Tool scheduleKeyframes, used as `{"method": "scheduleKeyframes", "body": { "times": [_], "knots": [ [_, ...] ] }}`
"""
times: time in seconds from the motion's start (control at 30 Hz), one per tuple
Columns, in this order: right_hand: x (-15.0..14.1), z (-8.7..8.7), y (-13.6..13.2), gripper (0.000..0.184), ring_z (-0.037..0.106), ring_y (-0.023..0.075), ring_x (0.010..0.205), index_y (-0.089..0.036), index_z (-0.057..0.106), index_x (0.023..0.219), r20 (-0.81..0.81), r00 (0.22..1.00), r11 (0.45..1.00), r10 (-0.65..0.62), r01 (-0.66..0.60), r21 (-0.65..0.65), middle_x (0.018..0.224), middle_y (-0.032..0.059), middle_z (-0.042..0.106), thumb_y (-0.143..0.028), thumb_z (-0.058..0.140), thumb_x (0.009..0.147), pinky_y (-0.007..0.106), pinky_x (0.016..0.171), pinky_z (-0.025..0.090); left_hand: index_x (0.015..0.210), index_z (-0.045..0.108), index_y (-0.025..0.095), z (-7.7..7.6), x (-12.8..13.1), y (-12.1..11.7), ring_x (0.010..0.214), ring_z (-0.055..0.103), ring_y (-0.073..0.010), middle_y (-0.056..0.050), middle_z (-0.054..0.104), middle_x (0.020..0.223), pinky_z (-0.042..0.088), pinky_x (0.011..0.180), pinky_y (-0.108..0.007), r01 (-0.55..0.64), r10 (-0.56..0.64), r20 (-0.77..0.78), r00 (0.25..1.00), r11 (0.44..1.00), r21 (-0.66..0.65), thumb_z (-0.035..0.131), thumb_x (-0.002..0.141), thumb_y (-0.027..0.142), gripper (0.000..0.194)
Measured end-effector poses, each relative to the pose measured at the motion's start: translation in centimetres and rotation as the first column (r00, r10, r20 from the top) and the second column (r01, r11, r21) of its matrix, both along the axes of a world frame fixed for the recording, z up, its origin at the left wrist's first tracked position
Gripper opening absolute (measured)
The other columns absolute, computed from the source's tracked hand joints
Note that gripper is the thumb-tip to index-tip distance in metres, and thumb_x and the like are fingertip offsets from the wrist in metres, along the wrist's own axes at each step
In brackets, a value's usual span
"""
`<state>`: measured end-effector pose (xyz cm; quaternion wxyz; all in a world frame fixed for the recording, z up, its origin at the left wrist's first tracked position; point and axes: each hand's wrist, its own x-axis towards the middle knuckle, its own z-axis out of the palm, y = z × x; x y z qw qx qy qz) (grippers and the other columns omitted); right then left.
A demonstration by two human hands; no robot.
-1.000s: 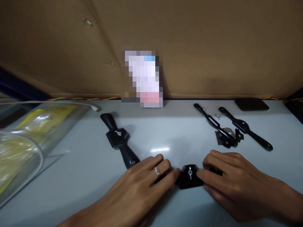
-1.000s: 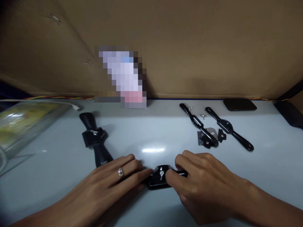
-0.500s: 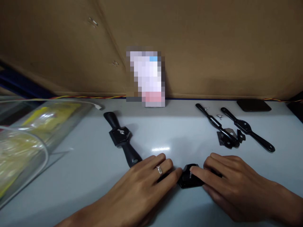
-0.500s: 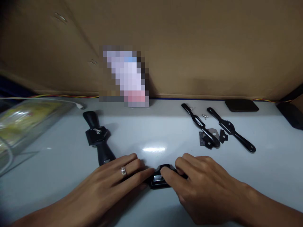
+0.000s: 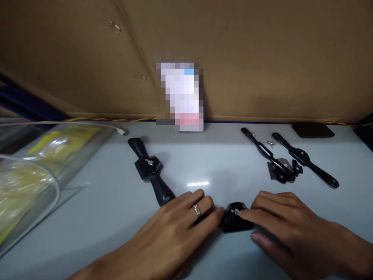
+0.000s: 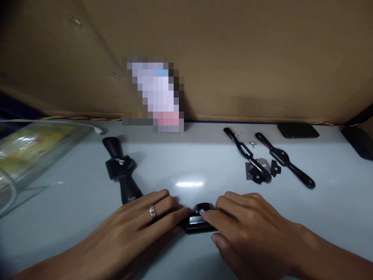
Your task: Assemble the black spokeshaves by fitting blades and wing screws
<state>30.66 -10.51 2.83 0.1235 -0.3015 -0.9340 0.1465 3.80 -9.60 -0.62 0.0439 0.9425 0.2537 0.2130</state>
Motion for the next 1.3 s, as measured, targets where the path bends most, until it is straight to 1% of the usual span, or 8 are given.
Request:
{"method": "scheduleKeyframes", "body": {
  "times": [0.23,0.43,0.57,0.73,0.9,1.03,1.2,1.3],
  "knots": [
    [0.5,-0.2,0.2,0.034,0.061,0.0187,0.084,-0.017,0.062,0.129,-0.058,0.998,0.997,0.032,-0.036,-0.065,0.096,0.0061,0.065,-0.014,0.050,0.097,0.032,0.070,0.049,0.121,0.057,0.012,0.1,0.1,-0.1,0.079,0.061,-0.0239,-0.009,0.067,0.092,0.057,0.071,-0.037,0.003,-0.003,-0.011,1.000,1.000,0.007,0.043,0.073,-0.002,0.052],
    [-0.2,-0.5,0.1,0.041,0.056,0.0174,0.069,-0.018,0.055,0.140,-0.008,1.000,0.998,0.023,-0.022,0.059,0.083,0.0026,0.060,-0.014,0.045,0.101,0.030,0.059,0.044,0.118,0.056,0.015,0.2,0.2,-0.1,0.075,0.061,-0.0224,-0.008,0.068,0.092,0.057,0.066,-0.035,-0.016,0.016,-0.016,1.000,0.999,0.038,0.042,0.070,-0.001,0.052],
    [-0.3,-0.9,0.3,0.037,0.057,0.0194,0.074,-0.015,0.055,0.136,0.056,0.998,0.993,-0.009,0.003,0.117,0.088,0.0053,0.060,-0.014,0.045,0.101,0.030,0.058,0.043,0.118,0.055,0.014,0.4,0.3,-0.1,0.075,0.062,-0.0216,-0.008,0.069,0.091,0.058,0.067,-0.034,-0.017,0.017,-0.004,1.000,0.998,0.058,0.039,0.073,-0.003,0.051],
    [0.2,-1.4,0.4,0.051,0.054,0.0194,0.070,-0.021,0.043,0.148,0.070,0.997,0.986,0.031,-0.042,0.163,0.086,0.0028,0.057,-0.009,0.044,0.098,0.030,0.055,0.040,0.119,0.054,0.013,0.6,0.3,0.0,0.076,0.063,-0.0226,-0.009,0.070,0.092,0.058,0.068,-0.035,-0.023,0.025,-0.021,0.999,0.996,0.087,0.038,0.070,-0.004,0.054],
    [0.1,-1.3,0.2,0.040,0.056,0.0201,0.072,-0.017,0.052,0.138,0.115,0.993,0.987,0.010,-0.028,0.158,0.088,0.0044,0.059,-0.011,0.047,0.098,0.031,0.055,0.042,0.117,0.054,0.014,0.8,0.4,-0.1,0.072,0.063,-0.0212,-0.008,0.070,0.089,0.057,0.065,-0.033,-0.008,0.010,-0.021,1.000,0.996,0.083,0.037,0.074,-0.004,0.050],
    [-0.2,-1.1,0.2,0.027,0.057,0.0206,0.073,-0.016,0.059,0.125,0.089,0.996,0.991,-0.018,0.006,0.136,0.087,0.0042,0.061,-0.021,0.049,0.102,0.033,0.057,0.045,0.114,0.055,0.014,1.0,0.5,-0.1,0.072,0.062,-0.0214,-0.007,0.070,0.089,0.056,0.065,-0.034,0.003,-0.001,-0.026,1.000,0.996,0.086,0.036,0.077,-0.006,0.046],
    [-0.2,-1.0,0.4,0.027,0.062,0.0222,0.082,-0.015,0.059,0.121,0.018,0.999,0.993,-0.048,0.045,0.113,0.096,0.0064,0.066,-0.031,0.057,0.100,0.034,0.061,0.047,0.113,0.056,0.013,0.8,0.4,-0.1,0.075,0.061,-0.0228,-0.008,0.069,0.090,0.055,0.065,-0.035,0.004,-0.001,-0.033,0.999,0.997,0.074,0.039,0.077,-0.004,0.044],
    [0.0,-1.1,0.5,0.024,0.060,0.0221,0.078,-0.017,0.061,0.109,0.061,0.995,0.989,-0.073,0.065,0.130,0.092,0.0052,0.065,-0.035,0.067,0.095,0.034,0.059,0.046,0.116,0.057,0.012,0.5,0.2,-0.1,0.076,0.062,-0.0234,-0.009,0.069,0.092,0.055,0.067,-0.035,0.004,-0.002,-0.032,0.999,0.999,0.053,0.040,0.073,-0.003,0.048]
  ]
}}
